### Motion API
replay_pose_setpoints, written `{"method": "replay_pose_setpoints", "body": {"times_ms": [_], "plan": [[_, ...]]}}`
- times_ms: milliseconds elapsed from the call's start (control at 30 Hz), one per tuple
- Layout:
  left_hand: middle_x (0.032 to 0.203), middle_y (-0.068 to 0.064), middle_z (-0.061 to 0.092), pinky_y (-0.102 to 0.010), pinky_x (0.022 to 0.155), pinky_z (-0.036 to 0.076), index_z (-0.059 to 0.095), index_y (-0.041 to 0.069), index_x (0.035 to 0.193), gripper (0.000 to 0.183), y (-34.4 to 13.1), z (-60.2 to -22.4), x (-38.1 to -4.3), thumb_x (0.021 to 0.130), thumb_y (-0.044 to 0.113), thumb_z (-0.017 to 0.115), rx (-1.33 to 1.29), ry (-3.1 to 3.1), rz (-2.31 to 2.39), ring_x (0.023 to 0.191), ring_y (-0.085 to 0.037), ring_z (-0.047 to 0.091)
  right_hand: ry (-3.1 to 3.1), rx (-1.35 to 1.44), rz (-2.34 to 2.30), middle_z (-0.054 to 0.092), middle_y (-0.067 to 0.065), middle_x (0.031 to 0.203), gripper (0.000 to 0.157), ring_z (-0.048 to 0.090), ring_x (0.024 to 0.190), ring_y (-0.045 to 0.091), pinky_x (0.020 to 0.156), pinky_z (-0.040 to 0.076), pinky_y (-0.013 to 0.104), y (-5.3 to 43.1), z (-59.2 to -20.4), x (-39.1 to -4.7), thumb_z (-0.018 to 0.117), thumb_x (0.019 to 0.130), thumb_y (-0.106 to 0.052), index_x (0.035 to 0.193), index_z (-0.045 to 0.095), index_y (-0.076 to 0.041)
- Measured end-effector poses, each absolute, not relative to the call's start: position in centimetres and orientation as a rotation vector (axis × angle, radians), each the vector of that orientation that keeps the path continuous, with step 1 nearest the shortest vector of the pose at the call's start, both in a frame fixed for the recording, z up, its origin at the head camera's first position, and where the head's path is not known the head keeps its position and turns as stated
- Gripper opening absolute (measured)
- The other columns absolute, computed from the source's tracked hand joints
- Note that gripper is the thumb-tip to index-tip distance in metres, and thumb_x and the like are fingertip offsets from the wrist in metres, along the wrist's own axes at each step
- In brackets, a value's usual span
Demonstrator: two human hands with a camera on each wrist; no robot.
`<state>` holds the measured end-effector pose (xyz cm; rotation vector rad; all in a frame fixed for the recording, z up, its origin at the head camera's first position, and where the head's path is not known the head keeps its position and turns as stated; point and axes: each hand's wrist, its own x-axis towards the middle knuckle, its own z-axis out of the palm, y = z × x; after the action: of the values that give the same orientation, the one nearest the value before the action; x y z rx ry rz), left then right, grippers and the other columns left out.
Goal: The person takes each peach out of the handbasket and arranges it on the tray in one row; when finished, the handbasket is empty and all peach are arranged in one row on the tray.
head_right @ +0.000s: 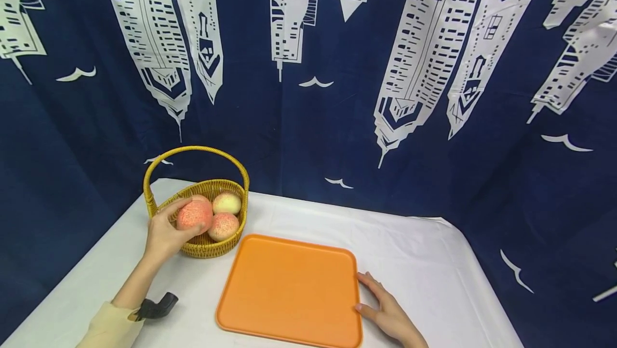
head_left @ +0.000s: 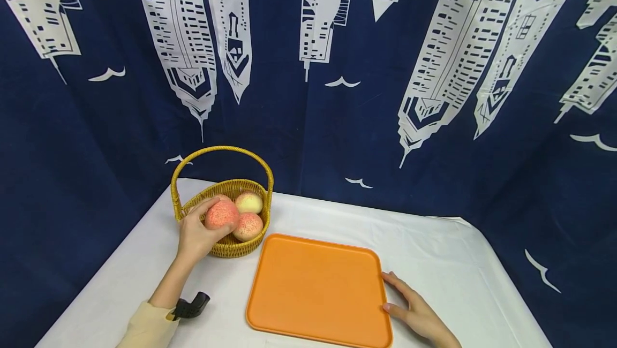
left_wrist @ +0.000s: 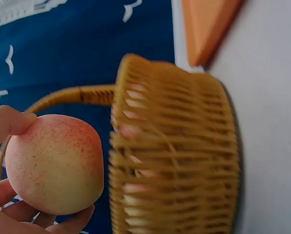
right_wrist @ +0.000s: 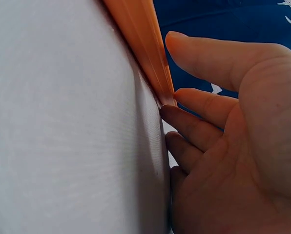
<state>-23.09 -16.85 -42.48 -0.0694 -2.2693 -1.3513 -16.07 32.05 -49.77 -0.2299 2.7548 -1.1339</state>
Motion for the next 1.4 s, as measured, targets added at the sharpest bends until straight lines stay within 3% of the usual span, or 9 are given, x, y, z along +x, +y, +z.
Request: {"method": "replay_pose_setpoints", "body": {"times_ms": [67,167,233,467,633,800,1100,1400], "plan": [[0.135,-0.020,0.058,-0.050,0.098,0.049,0.061,-0.001,0.127,0.067,-16.2,-41.9,-22.7,0.066,0.006,0.087,-0.097,-2.247,-1.359,0.125,-0.037,0.052,2.746,-0.218,-1.135,0.033,0.014,0.157,0.069,0.022,0.146,0.033,0.114,0.020,0.059,32.1,-49.7,-16.0,0.071,0.087,-0.035,0.148,0.043,-0.018],[0.132,-0.018,0.059,-0.032,0.093,0.052,0.063,0.000,0.125,0.064,-14.9,-41.2,-22.2,0.065,0.005,0.086,-0.133,-2.226,-1.381,0.122,-0.033,0.054,2.735,-0.221,-1.146,0.033,0.015,0.157,0.070,0.022,0.147,0.033,0.114,0.019,0.059,32.1,-49.7,-16.1,0.071,0.087,-0.035,0.148,0.042,-0.017],[0.131,-0.018,0.059,-0.027,0.089,0.053,0.064,0.001,0.125,0.064,-14.0,-40.8,-22.1,0.065,0.005,0.086,-0.155,-2.231,-1.399,0.119,-0.031,0.056,2.731,-0.218,-1.157,0.032,0.015,0.157,0.070,0.022,0.147,0.034,0.114,0.018,0.059,32.2,-49.7,-16.1,0.071,0.087,-0.034,0.148,0.043,-0.017],[0.133,-0.017,0.060,-0.046,0.089,0.054,0.065,0.001,0.123,0.062,-9.7,-40.5,-22.2,0.066,0.009,0.087,-0.319,-2.206,-1.520,0.117,-0.033,0.059,2.740,-0.227,-1.152,0.032,0.015,0.157,0.069,0.023,0.146,0.034,0.114,0.021,0.060,32.3,-50.1,-16.0,0.071,0.087,-0.035,0.148,0.043,-0.017],[0.130,-0.013,0.063,-0.043,0.086,0.054,0.067,0.005,0.121,0.058,-5.8,-41.1,-22.4,0.066,0.011,0.086,-0.424,-2.201,-1.618,0.118,-0.030,0.059,2.709,-0.229,-1.198,0.031,0.017,0.157,0.069,0.020,0.147,0.037,0.114,0.017,0.064,32.3,-50.0,-16.0,0.071,0.087,-0.033,0.148,0.043,-0.016],[0.126,-0.010,0.064,-0.040,0.086,0.055,0.068,0.007,0.119,0.057,-1.7,-41.9,-22.6,0.066,0.011,0.087,-0.514,-2.207,-1.684,0.117,-0.028,0.059,2.705,-0.212,-1.190,0.031,0.016,0.158,0.069,0.020,0.147,0.034,0.114,0.016,0.060,32.3,-49.8,-16.1,0.071,0.087,-0.033,0.148,0.042,-0.017],[0.123,-0.007,0.065,-0.045,0.090,0.053,0.068,0.008,0.118,0.058,4.5,-43.9,-22.8,0.064,0.015,0.087,-0.582,-2.274,-1.721,0.114,-0.028,0.058,2.687,-0.227,-1.232,0.028,0.021,0.157,0.070,0.019,0.146,0.040,0.113,0.016,0.067,32.4,-49.9,-16.1,0.071,0.088,-0.032,0.148,0.042,-0.014],[0.124,-0.006,0.064,-0.033,0.091,0.052,0.068,0.011,0.118,0.057,8.7,-46.1,-22.8,0.064,0.014,0.086,-0.518,-2.337,-1.762,0.114,-0.025,0.058,2.698,-0.237,-1.225,0.030,0.019,0.157,0.069,0.021,0.146,0.038,0.114,0.016,0.063,32.4,-50.0,-16.2,0.071,0.087,-0.033,0.148,0.043,-0.014]]}}
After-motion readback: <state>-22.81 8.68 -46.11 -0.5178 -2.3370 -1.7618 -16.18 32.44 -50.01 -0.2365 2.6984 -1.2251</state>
